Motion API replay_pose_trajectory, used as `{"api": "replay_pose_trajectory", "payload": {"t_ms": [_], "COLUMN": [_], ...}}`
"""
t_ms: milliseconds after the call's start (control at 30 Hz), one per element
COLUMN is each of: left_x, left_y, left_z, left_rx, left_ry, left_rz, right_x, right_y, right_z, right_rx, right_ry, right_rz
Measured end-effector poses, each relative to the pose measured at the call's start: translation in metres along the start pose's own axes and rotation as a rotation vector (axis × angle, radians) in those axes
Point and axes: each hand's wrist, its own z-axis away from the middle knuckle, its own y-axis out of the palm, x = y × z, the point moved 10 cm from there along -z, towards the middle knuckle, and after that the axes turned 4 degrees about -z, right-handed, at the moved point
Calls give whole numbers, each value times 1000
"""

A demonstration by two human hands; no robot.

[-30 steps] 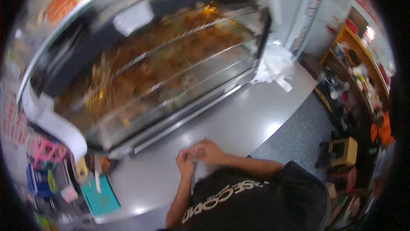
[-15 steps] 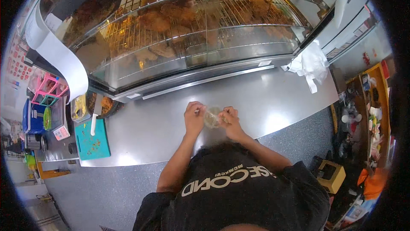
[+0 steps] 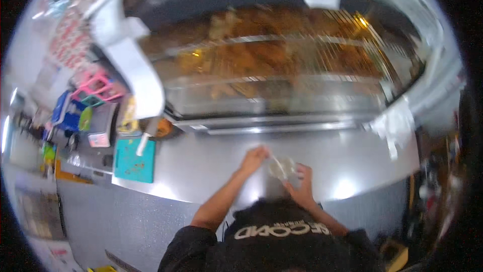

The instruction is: The person scoops ice into a plastic cup, fills it from a beverage dispenser, seals it with a heat-sealing machine, and places a straw in a small plastic bag.

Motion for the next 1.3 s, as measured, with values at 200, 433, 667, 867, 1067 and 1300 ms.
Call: {"api": "replay_pose_trajectory", "payload": {"t_ms": [200, 433, 667, 867, 1067, 1300], "left_x": [14, 49, 61, -22, -193, -446], "left_y": [-7, -31, -80, -51, 52, 88], "left_z": [30, 105, 164, 139, 152, 272], "left_rx": [-100, -269, -460, -395, 592, 1596], "left_ry": [-95, -64, -173, 5, 257, 959], "left_rz": [280, 270, -34, -86, 140, 559], "right_x": [26, -24, -47, -81, 42, 358], "right_y": [61, 16, -95, -133, -157, -137], "right_z": [-53, -83, -118, -118, -31, 103], "right_rx": [291, 150, -289, -270, 134, 1209], "right_ry": [-136, -182, 14, -11, 302, -617], "right_rz": [671, 619, 598, 471, -53, -175]}}
